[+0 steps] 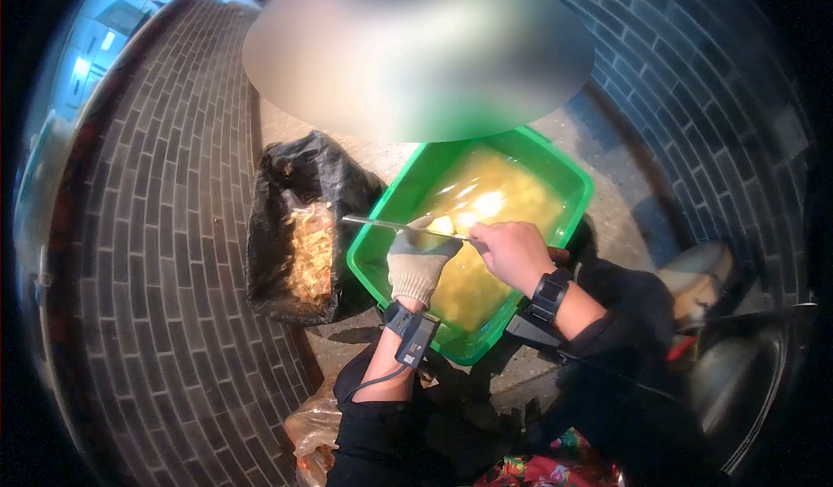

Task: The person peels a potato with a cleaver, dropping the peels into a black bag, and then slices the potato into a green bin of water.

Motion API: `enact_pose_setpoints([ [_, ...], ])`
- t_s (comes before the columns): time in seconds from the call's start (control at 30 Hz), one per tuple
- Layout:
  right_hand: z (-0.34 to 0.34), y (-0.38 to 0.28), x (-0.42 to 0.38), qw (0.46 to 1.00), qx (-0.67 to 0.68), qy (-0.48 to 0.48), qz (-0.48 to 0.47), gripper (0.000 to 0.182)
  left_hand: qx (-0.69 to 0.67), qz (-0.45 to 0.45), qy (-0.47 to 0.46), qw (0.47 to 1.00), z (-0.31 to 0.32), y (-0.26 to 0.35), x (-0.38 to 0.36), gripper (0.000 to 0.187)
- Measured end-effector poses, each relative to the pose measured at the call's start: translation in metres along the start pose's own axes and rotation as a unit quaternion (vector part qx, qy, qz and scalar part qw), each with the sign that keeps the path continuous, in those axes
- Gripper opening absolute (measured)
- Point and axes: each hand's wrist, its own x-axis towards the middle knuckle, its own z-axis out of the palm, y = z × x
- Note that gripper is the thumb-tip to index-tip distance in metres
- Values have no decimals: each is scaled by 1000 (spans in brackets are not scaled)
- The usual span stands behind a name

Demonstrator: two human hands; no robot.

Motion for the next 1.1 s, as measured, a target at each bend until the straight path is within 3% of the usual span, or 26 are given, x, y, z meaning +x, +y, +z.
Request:
enact_pose_setpoints([
  [0.1,11,1,-2,999,28,30,4,10,81,52,31,995,0,1,-4,61],
  [0.2,14,6,-2,999,18,27,-2,11,-14,12,-36,999,-6,6,-3,65],
  [0.27,11,5,-2,999,24,25,-7,12,-180,-90,-116,973,-14,15,-6,67],
  [0.3,9,4,-3,999,30,21,-13,13,-180,-90,-116,973,-16,16,-6,67],
  [0.4,6,1,-3,999,23,27,-39,13,-173,-80,-130,973,-16,10,-2,67],
  [0.47,6,3,-2,998,22,24,-49,13,-75,47,-149,985,-10,-3,4,62],
  [0.57,4,8,-3,997,14,26,-76,12,-120,99,-150,976,-11,-6,-1,59],
  [0.67,4,10,-2,995,13,32,-98,7,-99,25,-184,978,-15,3,-7,57],
  [0.8,1,10,0,995,14,18,-101,4,5,50,-187,981,-17,10,-4,58],
  [0.87,4,9,0,994,35,36,-101,4,-183,1,-264,947,-24,3,2,60],
  [1.0,5,7,1,990,64,68,-103,4,-257,-17,-231,938,-13,-11,4,59],
  [1.07,9,3,-1,993,49,64,-83,10,42,129,-152,979,-5,-20,9,60],
  [1.1,11,2,-4,996,34,59,-64,18,42,128,-153,979,-3,-22,10,60],
])
